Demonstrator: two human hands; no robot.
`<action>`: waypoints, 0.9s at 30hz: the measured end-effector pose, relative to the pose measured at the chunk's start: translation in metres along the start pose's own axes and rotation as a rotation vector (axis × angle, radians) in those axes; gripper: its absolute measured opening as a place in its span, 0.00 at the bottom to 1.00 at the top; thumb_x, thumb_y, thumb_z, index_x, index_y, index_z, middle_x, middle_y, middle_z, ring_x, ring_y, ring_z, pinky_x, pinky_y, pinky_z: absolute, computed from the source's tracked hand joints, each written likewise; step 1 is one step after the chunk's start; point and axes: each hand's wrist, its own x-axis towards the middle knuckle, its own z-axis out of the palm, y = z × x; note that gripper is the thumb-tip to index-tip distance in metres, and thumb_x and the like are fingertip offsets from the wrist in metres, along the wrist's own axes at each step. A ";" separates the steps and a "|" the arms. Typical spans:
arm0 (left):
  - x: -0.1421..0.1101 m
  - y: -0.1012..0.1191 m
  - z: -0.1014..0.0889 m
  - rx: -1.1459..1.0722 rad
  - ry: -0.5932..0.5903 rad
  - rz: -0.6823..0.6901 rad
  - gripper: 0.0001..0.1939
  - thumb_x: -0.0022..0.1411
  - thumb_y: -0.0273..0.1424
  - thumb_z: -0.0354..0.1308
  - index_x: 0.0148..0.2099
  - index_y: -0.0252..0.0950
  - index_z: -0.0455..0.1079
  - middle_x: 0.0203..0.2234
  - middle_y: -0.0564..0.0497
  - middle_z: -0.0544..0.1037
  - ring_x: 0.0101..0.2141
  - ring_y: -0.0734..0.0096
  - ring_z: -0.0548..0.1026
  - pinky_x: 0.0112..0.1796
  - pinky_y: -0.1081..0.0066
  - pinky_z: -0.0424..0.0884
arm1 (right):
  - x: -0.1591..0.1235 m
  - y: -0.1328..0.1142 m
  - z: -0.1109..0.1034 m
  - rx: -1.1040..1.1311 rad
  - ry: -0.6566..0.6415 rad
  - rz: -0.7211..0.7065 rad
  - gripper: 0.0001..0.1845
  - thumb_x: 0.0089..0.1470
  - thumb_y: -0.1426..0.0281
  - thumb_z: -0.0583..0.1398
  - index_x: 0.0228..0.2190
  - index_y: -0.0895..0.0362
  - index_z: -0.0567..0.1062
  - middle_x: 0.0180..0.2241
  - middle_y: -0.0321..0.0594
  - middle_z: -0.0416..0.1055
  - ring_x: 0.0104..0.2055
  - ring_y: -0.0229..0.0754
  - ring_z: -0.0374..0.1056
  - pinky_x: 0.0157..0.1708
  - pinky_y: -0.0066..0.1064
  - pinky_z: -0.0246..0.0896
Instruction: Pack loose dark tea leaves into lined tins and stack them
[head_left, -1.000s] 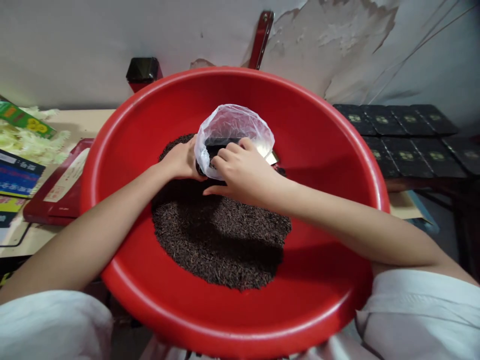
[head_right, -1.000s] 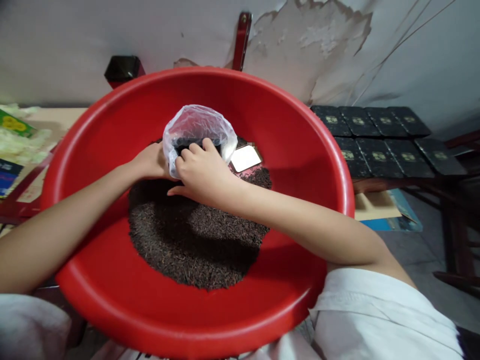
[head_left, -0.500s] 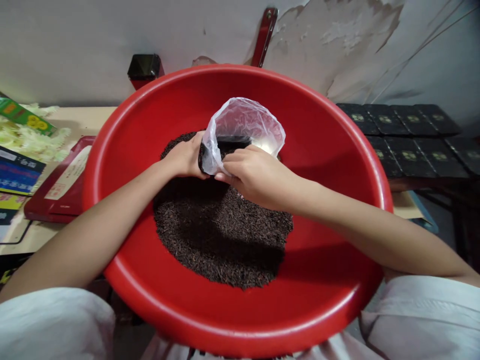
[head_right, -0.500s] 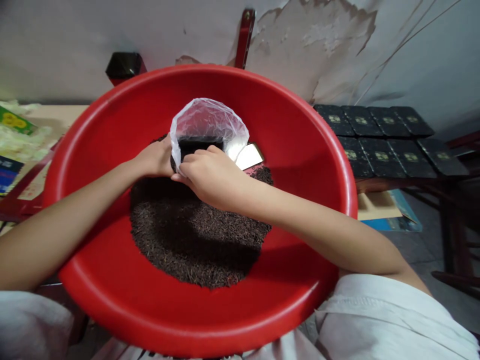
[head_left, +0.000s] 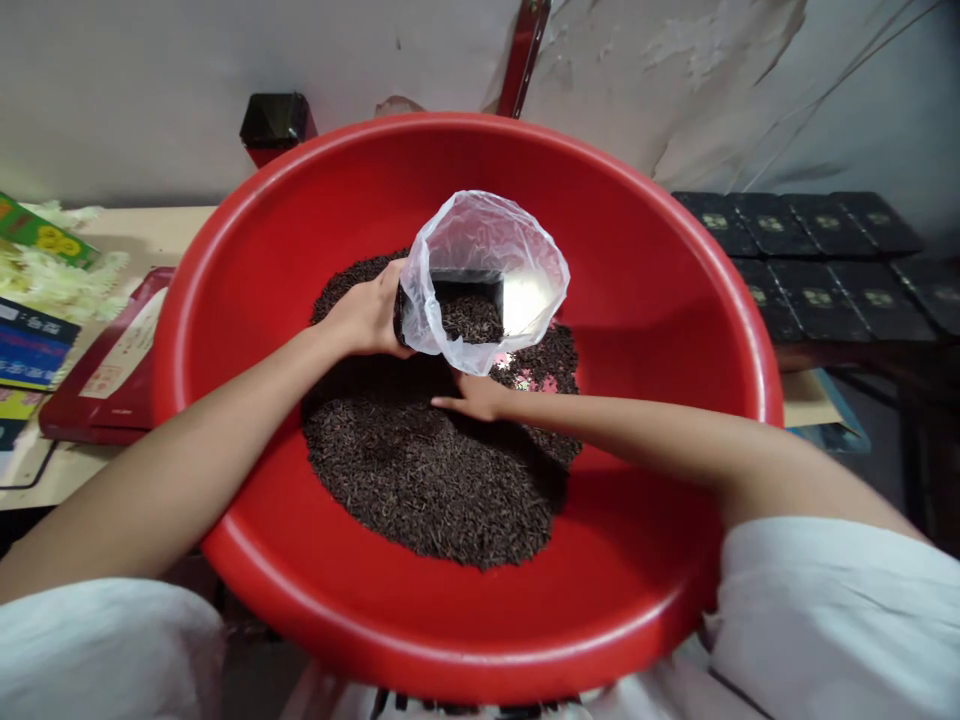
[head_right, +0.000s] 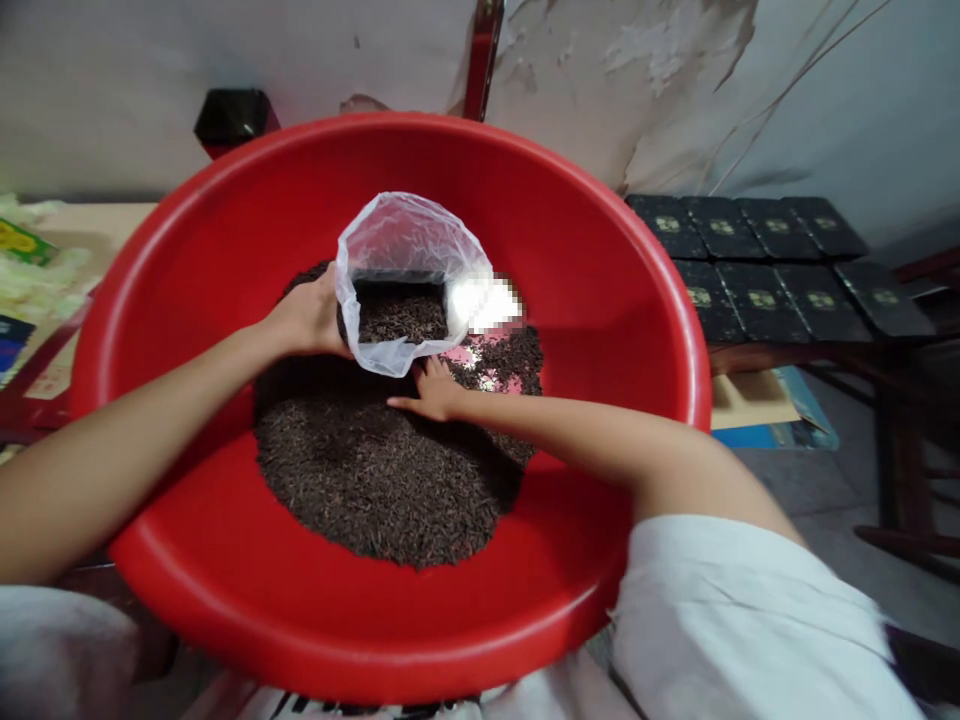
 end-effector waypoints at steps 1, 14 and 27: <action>0.000 -0.001 0.001 0.010 0.001 0.008 0.53 0.38 0.38 0.69 0.63 0.37 0.45 0.57 0.39 0.64 0.50 0.46 0.72 0.49 0.60 0.69 | 0.012 0.000 0.004 0.032 0.013 0.007 0.55 0.51 0.43 0.54 0.64 0.71 0.45 0.66 0.65 0.37 0.69 0.63 0.34 0.65 0.53 0.32; 0.006 -0.007 -0.004 0.170 -0.064 0.077 0.48 0.41 0.39 0.67 0.63 0.33 0.52 0.55 0.38 0.67 0.49 0.43 0.72 0.48 0.59 0.66 | -0.020 -0.041 -0.002 0.306 -0.260 -0.272 0.59 0.29 0.51 0.71 0.59 0.66 0.60 0.57 0.58 0.62 0.58 0.57 0.62 0.59 0.42 0.56; 0.003 -0.004 -0.010 0.170 -0.069 0.083 0.43 0.43 0.38 0.60 0.62 0.35 0.55 0.47 0.40 0.73 0.49 0.42 0.72 0.48 0.57 0.64 | -0.091 -0.069 -0.058 0.761 -0.428 -0.049 0.21 0.37 0.69 0.67 0.37 0.61 0.74 0.34 0.39 0.76 0.35 0.41 0.72 0.38 0.31 0.68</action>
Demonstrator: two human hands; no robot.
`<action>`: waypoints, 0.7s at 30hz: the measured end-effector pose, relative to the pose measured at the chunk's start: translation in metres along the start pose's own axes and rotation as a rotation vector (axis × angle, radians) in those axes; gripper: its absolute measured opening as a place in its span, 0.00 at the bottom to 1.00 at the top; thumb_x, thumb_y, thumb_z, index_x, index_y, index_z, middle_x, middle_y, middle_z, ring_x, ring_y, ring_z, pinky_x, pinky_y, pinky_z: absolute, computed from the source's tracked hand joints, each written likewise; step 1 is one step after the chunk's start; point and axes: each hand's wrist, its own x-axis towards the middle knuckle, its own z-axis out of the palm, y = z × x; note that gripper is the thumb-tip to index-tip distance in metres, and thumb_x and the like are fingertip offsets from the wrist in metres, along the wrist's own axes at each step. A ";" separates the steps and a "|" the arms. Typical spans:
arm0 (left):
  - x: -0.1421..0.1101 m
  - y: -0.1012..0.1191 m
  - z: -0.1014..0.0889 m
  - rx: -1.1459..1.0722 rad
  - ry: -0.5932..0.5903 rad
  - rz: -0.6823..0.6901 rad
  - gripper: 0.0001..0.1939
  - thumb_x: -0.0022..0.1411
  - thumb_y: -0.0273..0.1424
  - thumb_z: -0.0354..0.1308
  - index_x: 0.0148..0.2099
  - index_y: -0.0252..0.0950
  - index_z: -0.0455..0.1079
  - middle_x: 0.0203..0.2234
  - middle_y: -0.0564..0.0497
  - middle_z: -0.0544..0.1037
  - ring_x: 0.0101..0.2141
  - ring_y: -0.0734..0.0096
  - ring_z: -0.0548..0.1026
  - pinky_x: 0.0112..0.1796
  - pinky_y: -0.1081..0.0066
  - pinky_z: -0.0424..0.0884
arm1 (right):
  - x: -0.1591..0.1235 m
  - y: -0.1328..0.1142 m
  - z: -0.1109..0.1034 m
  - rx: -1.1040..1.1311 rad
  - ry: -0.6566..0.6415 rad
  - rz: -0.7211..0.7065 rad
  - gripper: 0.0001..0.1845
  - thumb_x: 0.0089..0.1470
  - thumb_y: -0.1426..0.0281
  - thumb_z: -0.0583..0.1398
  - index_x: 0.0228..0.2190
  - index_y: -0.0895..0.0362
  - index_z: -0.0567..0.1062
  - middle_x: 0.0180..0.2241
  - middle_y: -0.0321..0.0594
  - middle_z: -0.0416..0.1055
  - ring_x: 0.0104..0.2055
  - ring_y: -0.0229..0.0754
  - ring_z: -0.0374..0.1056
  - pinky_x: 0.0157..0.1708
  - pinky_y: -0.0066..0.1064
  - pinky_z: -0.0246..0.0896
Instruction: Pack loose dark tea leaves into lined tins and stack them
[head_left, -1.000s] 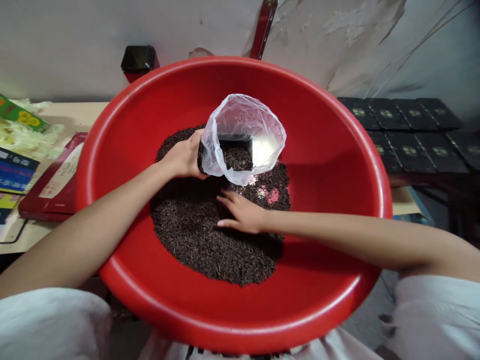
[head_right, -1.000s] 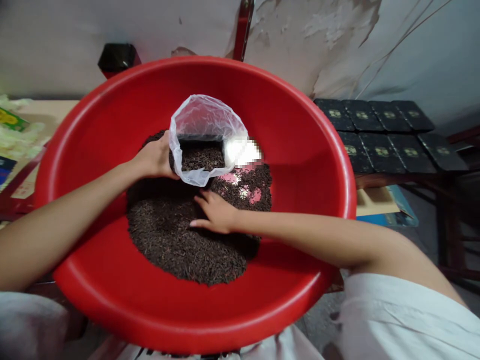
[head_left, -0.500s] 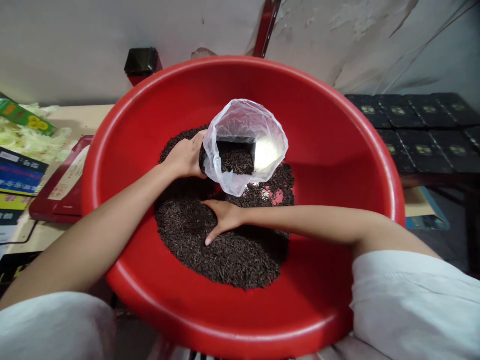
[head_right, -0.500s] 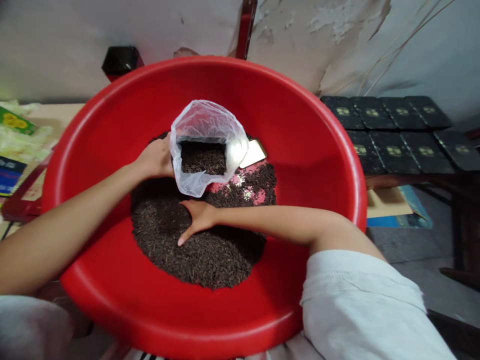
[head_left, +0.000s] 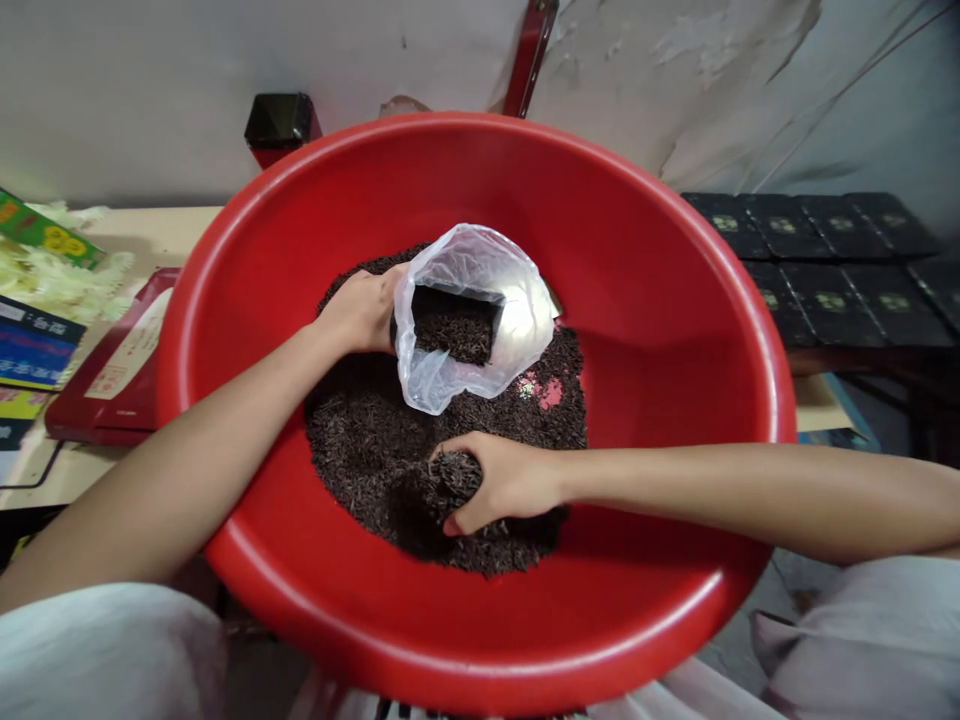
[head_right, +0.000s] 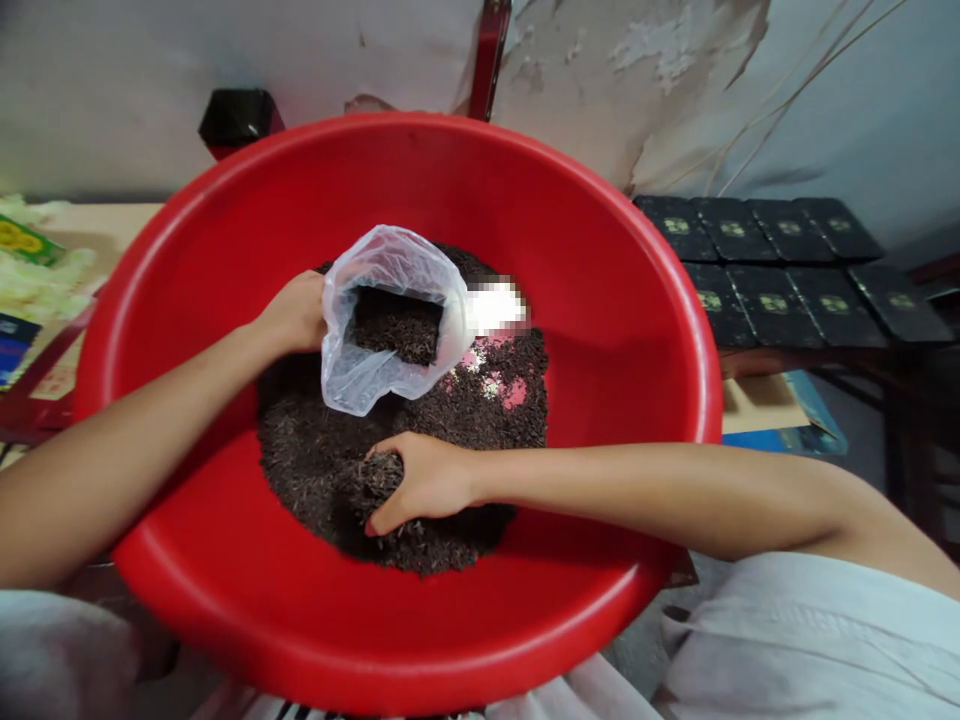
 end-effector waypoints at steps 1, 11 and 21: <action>0.000 -0.001 0.001 0.006 0.005 0.010 0.43 0.43 0.38 0.61 0.62 0.35 0.55 0.48 0.40 0.73 0.49 0.41 0.72 0.47 0.57 0.64 | -0.008 -0.008 -0.002 0.021 -0.010 -0.026 0.19 0.38 0.69 0.67 0.36 0.61 0.74 0.33 0.38 0.76 0.34 0.40 0.72 0.35 0.29 0.68; 0.001 -0.001 0.000 0.058 -0.006 0.018 0.45 0.44 0.40 0.61 0.63 0.35 0.53 0.51 0.40 0.72 0.49 0.43 0.71 0.46 0.58 0.65 | -0.046 -0.080 -0.062 -0.394 0.371 -0.404 0.16 0.49 0.65 0.63 0.41 0.57 0.75 0.34 0.34 0.75 0.35 0.39 0.72 0.38 0.33 0.69; 0.002 -0.004 0.001 0.064 -0.008 0.022 0.44 0.46 0.40 0.62 0.62 0.31 0.53 0.54 0.35 0.69 0.49 0.39 0.71 0.47 0.55 0.66 | 0.008 -0.082 -0.092 -0.791 0.730 -0.462 0.12 0.48 0.74 0.61 0.37 0.60 0.76 0.41 0.42 0.73 0.43 0.42 0.68 0.47 0.37 0.63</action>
